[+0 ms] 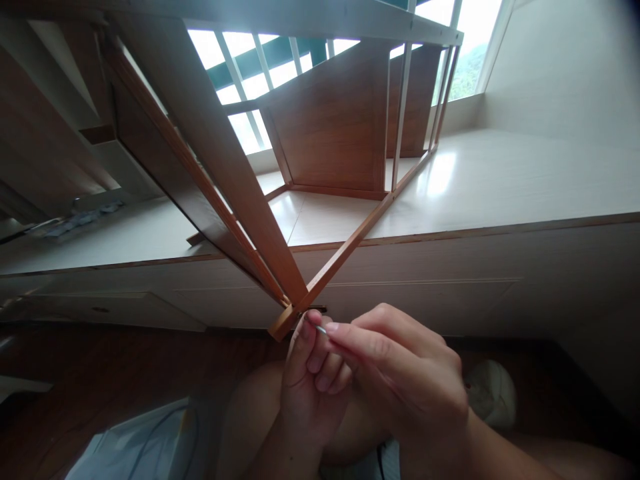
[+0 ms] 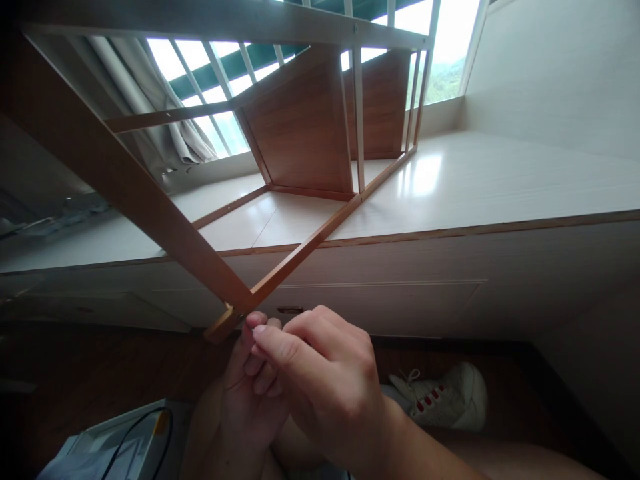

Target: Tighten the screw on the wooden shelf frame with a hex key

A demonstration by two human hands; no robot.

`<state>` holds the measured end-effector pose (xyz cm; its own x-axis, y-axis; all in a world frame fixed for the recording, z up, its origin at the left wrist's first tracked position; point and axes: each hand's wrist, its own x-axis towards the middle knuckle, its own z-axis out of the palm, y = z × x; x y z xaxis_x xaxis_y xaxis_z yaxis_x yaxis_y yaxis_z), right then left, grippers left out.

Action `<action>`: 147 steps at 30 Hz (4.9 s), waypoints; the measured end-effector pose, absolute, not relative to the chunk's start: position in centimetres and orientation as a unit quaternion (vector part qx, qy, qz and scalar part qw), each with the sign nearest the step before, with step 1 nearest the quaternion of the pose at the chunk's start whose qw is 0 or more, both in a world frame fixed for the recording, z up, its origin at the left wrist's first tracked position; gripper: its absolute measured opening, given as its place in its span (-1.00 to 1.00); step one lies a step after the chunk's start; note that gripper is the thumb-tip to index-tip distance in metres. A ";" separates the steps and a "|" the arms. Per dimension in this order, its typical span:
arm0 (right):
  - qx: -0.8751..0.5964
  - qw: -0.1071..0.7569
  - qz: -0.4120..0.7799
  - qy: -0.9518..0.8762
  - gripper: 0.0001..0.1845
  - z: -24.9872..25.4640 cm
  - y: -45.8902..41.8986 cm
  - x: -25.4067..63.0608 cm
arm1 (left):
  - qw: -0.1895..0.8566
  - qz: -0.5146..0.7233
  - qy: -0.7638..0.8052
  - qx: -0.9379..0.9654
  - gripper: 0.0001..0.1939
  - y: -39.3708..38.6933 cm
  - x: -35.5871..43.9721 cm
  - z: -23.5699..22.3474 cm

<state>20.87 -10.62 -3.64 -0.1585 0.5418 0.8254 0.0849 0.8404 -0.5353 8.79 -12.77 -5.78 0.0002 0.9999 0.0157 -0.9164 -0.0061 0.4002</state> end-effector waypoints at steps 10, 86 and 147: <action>-0.193 0.609 0.162 -0.752 -0.59 -3.6 -10.5 21.0 | 0.695 0.690 0.133 0.155 -0.91 -12.8 8.5 -6.0; -0.196 0.598 0.107 -0.770 -0.58 -3.6 -10.7 21.1 | 0.702 0.691 0.124 0.119 -0.90 -12.8 8.4 -6.1; -0.202 0.606 0.133 -0.758 -0.67 -3.2 -10.5 21.1 | 0.685 0.695 0.142 0.165 -0.91 -13.1 8.7 -5.4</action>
